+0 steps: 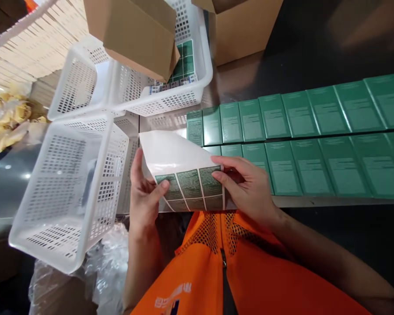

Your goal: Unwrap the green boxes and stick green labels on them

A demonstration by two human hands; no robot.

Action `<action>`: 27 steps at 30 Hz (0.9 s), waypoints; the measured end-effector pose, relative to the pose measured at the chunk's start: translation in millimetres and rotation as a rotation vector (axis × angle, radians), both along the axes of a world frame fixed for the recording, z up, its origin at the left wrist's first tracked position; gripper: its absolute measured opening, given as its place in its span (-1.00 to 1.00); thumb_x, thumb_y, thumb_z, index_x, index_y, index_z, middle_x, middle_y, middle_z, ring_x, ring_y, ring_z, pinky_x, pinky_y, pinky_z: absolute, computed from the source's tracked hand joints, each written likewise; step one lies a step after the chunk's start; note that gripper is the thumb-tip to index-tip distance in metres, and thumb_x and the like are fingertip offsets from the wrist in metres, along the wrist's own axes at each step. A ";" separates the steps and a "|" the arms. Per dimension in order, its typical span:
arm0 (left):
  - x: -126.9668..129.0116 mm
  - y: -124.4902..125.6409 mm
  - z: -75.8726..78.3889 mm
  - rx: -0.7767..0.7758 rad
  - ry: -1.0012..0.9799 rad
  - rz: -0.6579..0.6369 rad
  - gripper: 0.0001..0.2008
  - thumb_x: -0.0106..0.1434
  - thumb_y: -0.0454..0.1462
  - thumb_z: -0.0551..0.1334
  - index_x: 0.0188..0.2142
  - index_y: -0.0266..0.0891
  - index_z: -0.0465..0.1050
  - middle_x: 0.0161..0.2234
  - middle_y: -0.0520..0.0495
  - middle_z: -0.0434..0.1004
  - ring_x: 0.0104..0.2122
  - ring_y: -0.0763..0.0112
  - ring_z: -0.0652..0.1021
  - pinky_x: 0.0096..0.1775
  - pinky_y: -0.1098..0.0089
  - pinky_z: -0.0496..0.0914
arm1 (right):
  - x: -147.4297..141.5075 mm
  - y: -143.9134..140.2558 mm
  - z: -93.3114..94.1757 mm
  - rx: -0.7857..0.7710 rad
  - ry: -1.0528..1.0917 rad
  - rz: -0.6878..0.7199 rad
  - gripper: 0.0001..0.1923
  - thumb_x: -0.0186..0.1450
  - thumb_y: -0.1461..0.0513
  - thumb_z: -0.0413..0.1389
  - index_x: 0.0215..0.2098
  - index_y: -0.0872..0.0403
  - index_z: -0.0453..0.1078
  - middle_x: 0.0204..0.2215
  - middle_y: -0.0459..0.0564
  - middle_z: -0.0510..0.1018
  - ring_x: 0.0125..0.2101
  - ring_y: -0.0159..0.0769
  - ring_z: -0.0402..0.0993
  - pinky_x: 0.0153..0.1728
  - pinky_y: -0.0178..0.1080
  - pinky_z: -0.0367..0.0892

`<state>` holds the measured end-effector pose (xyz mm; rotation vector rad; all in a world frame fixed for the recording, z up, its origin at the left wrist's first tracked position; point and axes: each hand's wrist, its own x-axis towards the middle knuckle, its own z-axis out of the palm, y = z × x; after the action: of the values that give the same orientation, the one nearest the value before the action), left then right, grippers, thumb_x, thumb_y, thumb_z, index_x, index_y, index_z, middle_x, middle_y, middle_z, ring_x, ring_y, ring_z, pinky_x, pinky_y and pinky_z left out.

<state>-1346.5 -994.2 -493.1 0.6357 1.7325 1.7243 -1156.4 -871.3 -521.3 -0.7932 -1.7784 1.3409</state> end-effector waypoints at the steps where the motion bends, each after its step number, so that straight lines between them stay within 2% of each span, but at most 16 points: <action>1: 3.0 -2.3 1.2 0.010 0.048 0.004 -0.03 -0.01 -0.24 0.56 0.34 0.19 0.19 -0.17 0.01 0.66 -0.30 0.33 0.64 -0.27 0.37 0.55 | -0.1 0.5 1.5 0.017 -0.011 -0.007 -0.76 0.38 0.23 0.22 0.01 -0.09 0.56 -0.34 -0.09 0.53 -0.34 -0.31 0.48 -0.27 -0.23 0.50; 3: 6.0 -7.1 3.8 -0.018 0.130 0.011 -0.06 -0.02 -0.25 0.56 0.32 0.15 0.24 -0.23 0.02 0.67 -0.32 0.33 0.64 -0.27 0.37 0.56 | 0.9 2.3 4.8 0.058 -0.025 -0.009 -0.76 0.38 0.25 0.23 0.01 -0.08 0.57 -0.35 -0.09 0.54 -0.35 -0.31 0.48 -0.28 -0.23 0.49; 5: 5.4 -10.7 6.2 -0.094 0.183 0.030 -0.24 -0.02 -0.24 0.55 0.20 0.01 0.44 -0.30 0.01 0.67 -0.34 0.34 0.63 -0.29 0.39 0.56 | 3.2 4.9 8.1 0.112 -0.043 -0.021 -0.79 0.36 0.27 0.25 -0.06 -0.06 0.60 -0.31 -0.06 0.54 -0.31 -0.29 0.50 -0.27 -0.23 0.49; 8: 0.1 -11.8 8.9 -0.211 0.231 0.023 -0.65 0.01 -0.22 0.53 -0.16 -0.11 0.63 -0.40 0.03 0.61 -0.42 0.41 0.56 -0.35 0.42 0.50 | 8.0 8.4 13.5 0.150 -0.054 -0.037 -0.89 0.32 0.27 0.27 -0.20 -0.05 0.63 -0.22 -0.01 0.54 -0.23 -0.26 0.52 -0.30 -0.24 0.48; 10: -4.1 -9.7 9.9 -0.205 0.339 0.016 -0.84 0.04 -0.21 0.51 -0.41 -0.13 0.59 -0.45 0.07 0.51 -0.44 0.45 0.50 -0.33 0.42 0.45 | 11.3 9.6 17.4 0.101 -0.075 0.001 -0.92 0.34 0.25 0.26 -0.24 -0.05 0.62 -0.24 -0.03 0.58 -0.26 -0.26 0.53 -0.34 -0.23 0.46; 13: -8.1 -3.9 10.5 -0.134 0.485 0.013 -0.78 0.10 -0.19 0.47 -0.54 -0.14 0.49 -0.34 0.03 0.47 -0.29 0.40 0.50 -0.20 0.39 0.41 | 15.4 10.8 22.5 -0.032 -0.132 0.025 -0.86 0.34 0.19 0.27 -0.13 -0.08 0.61 -0.37 -0.09 0.62 -0.38 -0.26 0.53 -0.38 -0.21 0.42; 15: -8.8 1.3 9.3 -0.116 0.428 -0.014 -0.73 0.14 -0.12 0.44 -0.55 -0.16 0.46 -0.37 0.02 0.47 -0.32 0.40 0.48 -0.24 0.39 0.40 | 17.2 12.3 24.3 -0.078 -0.160 0.003 -0.78 0.31 0.13 0.30 -0.07 -0.09 0.60 -0.41 -0.11 0.61 -0.43 -0.26 0.52 -0.41 -0.19 0.41; 17: -8.8 8.0 6.0 -0.126 0.297 -0.035 -0.68 0.15 -0.05 0.43 -0.54 -0.17 0.47 -0.49 0.06 0.43 -0.45 0.46 0.40 -0.36 0.42 0.35 | 18.6 14.5 24.6 -0.034 -0.164 -0.004 -0.81 0.32 0.12 0.30 -0.11 -0.08 0.58 -0.43 -0.11 0.61 -0.45 -0.25 0.51 -0.42 -0.19 0.40; 19: -9.3 16.3 0.6 -0.128 0.177 -0.013 -0.68 0.07 -0.02 0.47 -0.50 -0.18 0.51 -0.55 0.10 0.42 -0.52 0.50 0.36 -0.43 0.45 0.31 | 20.7 16.5 24.1 0.156 -0.137 0.012 -0.95 0.36 0.18 0.26 -0.21 -0.05 0.55 -0.40 -0.09 0.62 -0.38 -0.22 0.52 -0.34 -0.16 0.41; 22: -14.7 29.2 -7.3 -0.132 -0.016 0.015 -0.67 -0.08 -0.06 0.54 -0.45 -0.19 0.56 -0.49 0.08 0.54 -0.50 0.51 0.44 -0.41 0.46 0.35 | 28.1 17.0 26.8 0.586 -0.084 0.071 -0.84 0.40 0.31 0.17 -0.27 -0.07 0.55 -0.24 -0.04 0.64 -0.16 -0.13 0.49 -0.12 -0.05 0.36; 24: -22.6 35.0 -9.7 -0.169 -0.152 0.015 -0.65 -0.16 -0.10 0.56 -0.46 -0.20 0.53 -0.50 0.07 0.55 -0.51 0.50 0.48 -0.43 0.47 0.36 | 36.1 16.3 34.9 0.725 -0.023 0.218 -0.81 0.45 0.29 0.13 -0.22 -0.10 0.56 -0.18 -0.06 0.65 -0.08 -0.13 0.47 -0.05 -0.02 0.32; 25: -27.7 36.7 -9.7 -0.195 -0.202 0.013 -0.65 -0.18 -0.12 0.55 -0.47 -0.20 0.51 -0.52 0.08 0.54 -0.53 0.50 0.48 -0.45 0.47 0.36 | 40.4 16.9 41.2 0.717 0.024 0.330 -0.80 0.48 0.25 0.08 -0.19 -0.10 0.55 -0.20 -0.08 0.66 -0.07 -0.15 0.48 -0.03 -0.03 0.32; 27: -39.3 38.1 -7.5 -0.241 -0.254 0.005 -0.68 -0.19 -0.17 0.52 -0.47 -0.21 0.49 -0.56 0.08 0.51 -0.58 0.51 0.45 -0.50 0.48 0.34 | 47.0 22.9 56.3 0.604 0.109 0.559 -0.78 0.53 0.19 0.02 -0.15 -0.10 0.52 -0.25 -0.12 0.68 -0.10 -0.23 0.53 0.00 -0.09 0.36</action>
<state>-1385.9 -956.0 -500.6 0.2923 1.7232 1.4956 -1109.5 -848.4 -464.9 0.1144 -2.2346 1.0332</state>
